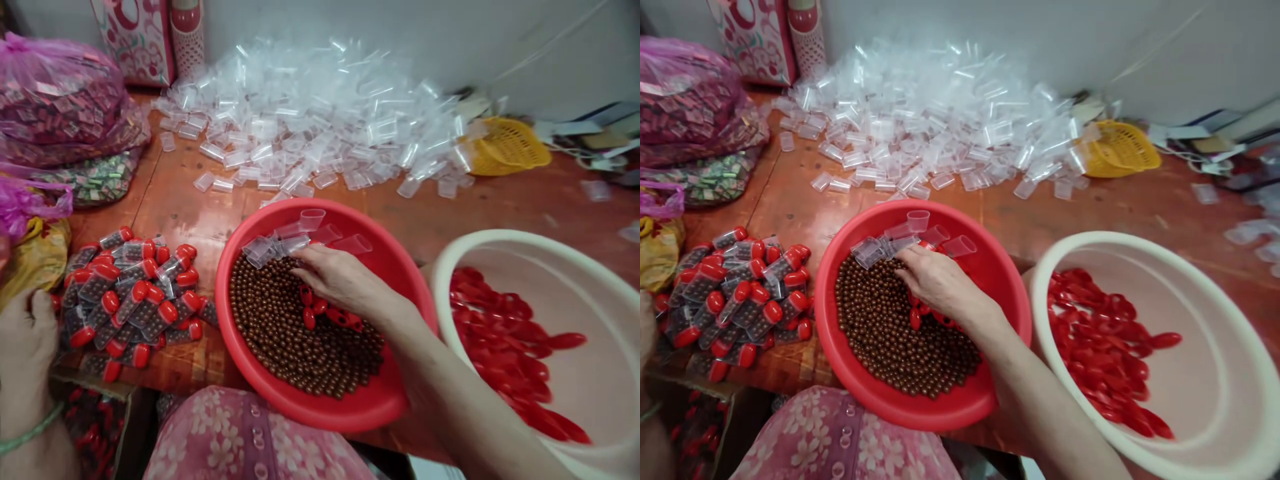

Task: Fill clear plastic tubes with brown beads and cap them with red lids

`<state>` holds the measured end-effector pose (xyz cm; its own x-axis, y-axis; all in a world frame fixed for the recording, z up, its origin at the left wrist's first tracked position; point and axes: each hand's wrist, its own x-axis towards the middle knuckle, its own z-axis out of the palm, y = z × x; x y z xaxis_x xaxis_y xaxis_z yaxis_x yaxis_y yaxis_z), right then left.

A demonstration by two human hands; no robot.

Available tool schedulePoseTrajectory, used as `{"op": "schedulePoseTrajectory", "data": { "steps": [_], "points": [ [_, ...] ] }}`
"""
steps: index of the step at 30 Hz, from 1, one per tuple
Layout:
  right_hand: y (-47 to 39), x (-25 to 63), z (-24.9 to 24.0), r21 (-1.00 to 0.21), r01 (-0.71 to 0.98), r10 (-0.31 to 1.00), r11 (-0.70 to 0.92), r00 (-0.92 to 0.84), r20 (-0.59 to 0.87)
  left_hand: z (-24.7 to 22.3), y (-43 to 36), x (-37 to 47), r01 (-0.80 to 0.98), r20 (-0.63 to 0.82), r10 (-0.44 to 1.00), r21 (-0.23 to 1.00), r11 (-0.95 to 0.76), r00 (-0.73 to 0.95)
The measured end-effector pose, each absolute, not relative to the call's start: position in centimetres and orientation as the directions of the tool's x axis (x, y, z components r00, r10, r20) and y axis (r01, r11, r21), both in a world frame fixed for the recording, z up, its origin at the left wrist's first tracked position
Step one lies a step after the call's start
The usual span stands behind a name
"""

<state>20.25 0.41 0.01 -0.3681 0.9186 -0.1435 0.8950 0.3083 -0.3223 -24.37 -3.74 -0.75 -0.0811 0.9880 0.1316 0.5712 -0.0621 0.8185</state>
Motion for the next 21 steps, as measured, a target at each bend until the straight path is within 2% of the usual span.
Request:
{"op": "schedulePoseTrajectory", "data": {
  "steps": [1,3,5,9,10,14,16,19,21],
  "points": [
    [0.9,19.7,-0.1,-0.307,0.898,0.915,0.315,-0.373,-0.153,-1.5,-3.4,-25.0,0.715,0.204,0.963,0.699,-0.015,-0.179],
    [1.8,18.4,-0.3,-0.299,0.907,0.916,0.296,-0.358,-0.179,-2.9,-2.8,-25.9,0.850,0.331,0.891,0.516,0.104,-0.310],
    [2.5,17.0,-0.3,-0.296,0.928,0.928,0.224,-0.297,-0.226,-3.6,-2.6,-26.2,0.859,0.361,0.868,0.495,0.130,-0.340],
    [3.2,15.2,-0.9,-0.297,0.953,0.947,0.063,-0.150,-0.282,-2.2,-3.5,-23.9,0.828,0.443,0.798,0.548,0.120,-0.409],
    [3.2,15.0,-1.1,-0.329,0.944,0.952,0.036,-0.133,-0.277,-1.4,-3.8,-22.5,0.812,0.408,0.829,0.577,0.091,-0.382],
    [2.8,15.3,-2.3,-0.487,0.873,0.948,-0.021,-0.137,-0.288,1.1,-4.0,-15.0,0.735,0.423,0.877,0.665,-0.131,-0.227],
    [2.4,15.5,-2.9,-0.510,0.860,0.945,0.027,-0.188,-0.267,1.3,-3.7,-11.0,0.676,0.465,0.880,0.679,-0.286,-0.094],
    [1.7,15.9,-3.8,-0.501,0.855,0.949,0.139,-0.259,-0.180,0.0,-3.5,-6.3,0.542,0.421,0.902,0.738,-0.402,0.095],
    [1.4,16.2,-4.1,-0.505,0.845,0.946,0.174,-0.286,-0.151,-1.2,-3.6,-4.4,0.495,0.446,0.879,0.733,-0.467,0.169]
  ]
}}
